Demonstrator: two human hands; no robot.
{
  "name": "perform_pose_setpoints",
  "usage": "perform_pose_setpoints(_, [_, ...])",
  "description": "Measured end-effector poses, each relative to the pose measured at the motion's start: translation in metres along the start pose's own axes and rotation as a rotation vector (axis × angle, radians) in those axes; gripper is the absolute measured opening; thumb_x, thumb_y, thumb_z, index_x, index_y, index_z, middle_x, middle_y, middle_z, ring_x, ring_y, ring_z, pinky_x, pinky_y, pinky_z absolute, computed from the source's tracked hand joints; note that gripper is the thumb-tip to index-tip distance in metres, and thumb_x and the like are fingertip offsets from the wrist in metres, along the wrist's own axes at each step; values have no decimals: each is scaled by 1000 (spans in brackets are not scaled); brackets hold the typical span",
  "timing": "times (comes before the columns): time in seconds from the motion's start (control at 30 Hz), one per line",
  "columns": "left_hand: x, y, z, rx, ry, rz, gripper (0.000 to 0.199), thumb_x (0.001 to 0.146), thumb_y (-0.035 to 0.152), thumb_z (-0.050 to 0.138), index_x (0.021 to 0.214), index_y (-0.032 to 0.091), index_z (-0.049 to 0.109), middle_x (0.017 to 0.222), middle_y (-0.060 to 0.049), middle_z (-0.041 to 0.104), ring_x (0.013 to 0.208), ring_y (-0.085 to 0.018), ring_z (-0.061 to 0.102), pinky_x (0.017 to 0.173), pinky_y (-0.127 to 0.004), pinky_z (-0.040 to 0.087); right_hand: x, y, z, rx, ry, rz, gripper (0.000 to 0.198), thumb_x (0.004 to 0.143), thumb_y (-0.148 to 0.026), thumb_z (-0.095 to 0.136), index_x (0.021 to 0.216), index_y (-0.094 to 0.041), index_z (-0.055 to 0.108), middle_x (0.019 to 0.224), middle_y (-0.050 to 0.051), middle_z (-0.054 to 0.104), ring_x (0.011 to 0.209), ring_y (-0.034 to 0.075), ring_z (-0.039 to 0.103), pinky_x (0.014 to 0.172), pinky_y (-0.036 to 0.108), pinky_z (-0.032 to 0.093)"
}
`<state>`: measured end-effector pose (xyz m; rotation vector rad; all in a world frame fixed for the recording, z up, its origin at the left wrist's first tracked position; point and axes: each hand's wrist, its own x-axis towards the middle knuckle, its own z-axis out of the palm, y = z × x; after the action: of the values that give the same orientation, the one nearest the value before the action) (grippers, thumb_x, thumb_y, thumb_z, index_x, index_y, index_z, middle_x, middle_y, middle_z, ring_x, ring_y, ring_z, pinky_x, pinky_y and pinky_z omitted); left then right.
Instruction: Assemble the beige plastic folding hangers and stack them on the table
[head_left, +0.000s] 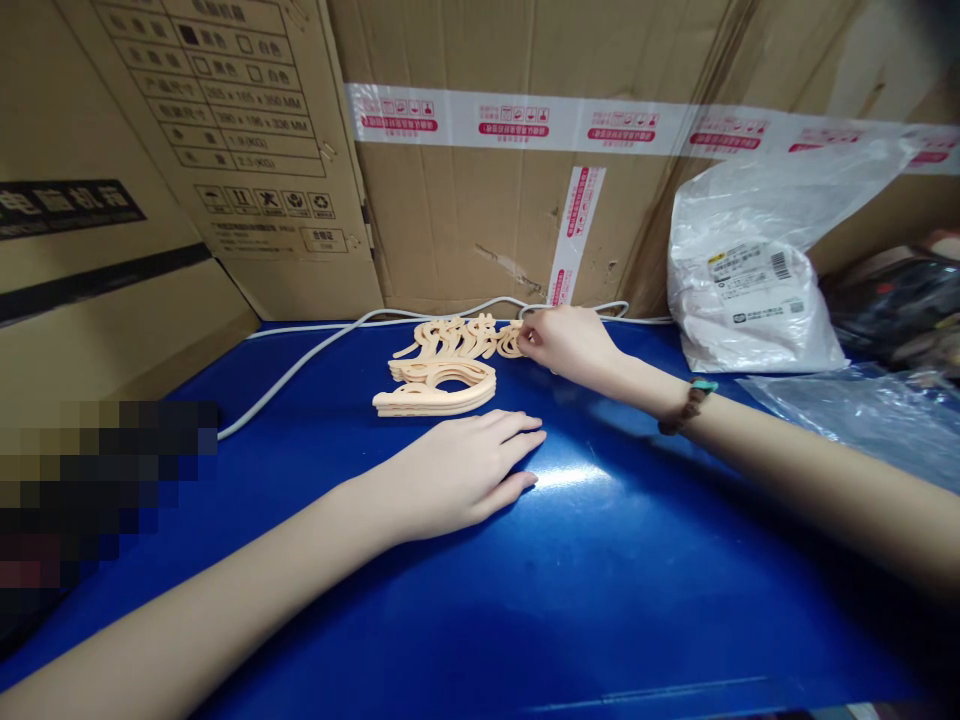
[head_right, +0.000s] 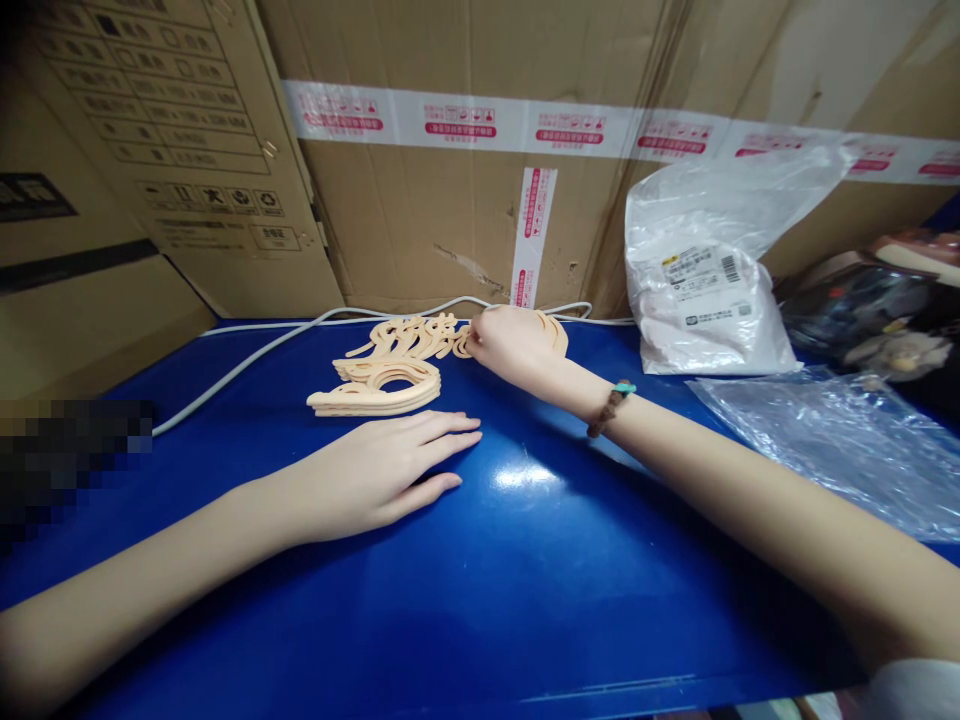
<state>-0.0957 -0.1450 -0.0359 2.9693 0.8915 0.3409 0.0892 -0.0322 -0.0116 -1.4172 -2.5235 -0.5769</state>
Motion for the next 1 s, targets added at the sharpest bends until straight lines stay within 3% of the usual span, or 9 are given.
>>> perform_pose_setpoints(0.2, [1,0,-1,15,-14,8,44,99,36,36,132,12,52,138,-12,54,125,-24,51,105,-37,42,3,22,-1,404,56,196,25,84,-29,52,87,-17,73,80,8,73,73,20,64,61,28,39])
perform_pose_setpoints(0.43, [1,1,-4,-103,-7,-21,41,98,34,40,131,13,53,138,-12,54,126,-25,50,105,-40,41,-11,33,-19,738,226,166,23,83,-28,55,81,-11,71,73,7,70,67,16,60,63,27,42])
perform_pose_setpoints(0.57, [10,13,-13,-430,76,-195,35,95,37,49,123,19,59,128,-6,61,119,-21,54,102,-35,42,-45,22,-41,746,275,114,22,86,-32,56,81,-14,69,70,3,67,62,13,56,58,25,40])
perform_pose_setpoints(0.63, [18,21,-17,-622,144,-362,32,94,40,48,114,19,63,114,-5,66,104,-19,61,89,-31,49,-65,13,-48,708,259,69,18,86,-31,58,82,-16,68,67,1,65,56,11,52,55,24,38])
perform_pose_setpoints(0.7, [26,27,-18,-795,189,-457,33,95,44,43,101,18,63,95,-3,68,81,-16,63,67,-26,51,-84,3,-51,672,229,21,14,86,-30,59,83,-18,67,67,0,65,56,10,52,54,23,37])
perform_pose_setpoints(0.8, [33,29,-14,-938,239,-493,35,94,47,42,80,18,57,72,1,61,58,-10,55,48,-20,40,-105,-9,-50,645,171,-70,10,87,-24,57,84,-18,65,68,-1,63,59,10,54,57,22,39])
perform_pose_setpoints(1.0, [31,24,1,-1005,245,-565,34,93,40,45,66,18,46,56,6,47,44,-6,39,44,-19,31,-116,-18,-41,566,140,-236,17,92,-25,52,87,-16,66,71,1,63,64,11,56,60,23,40])
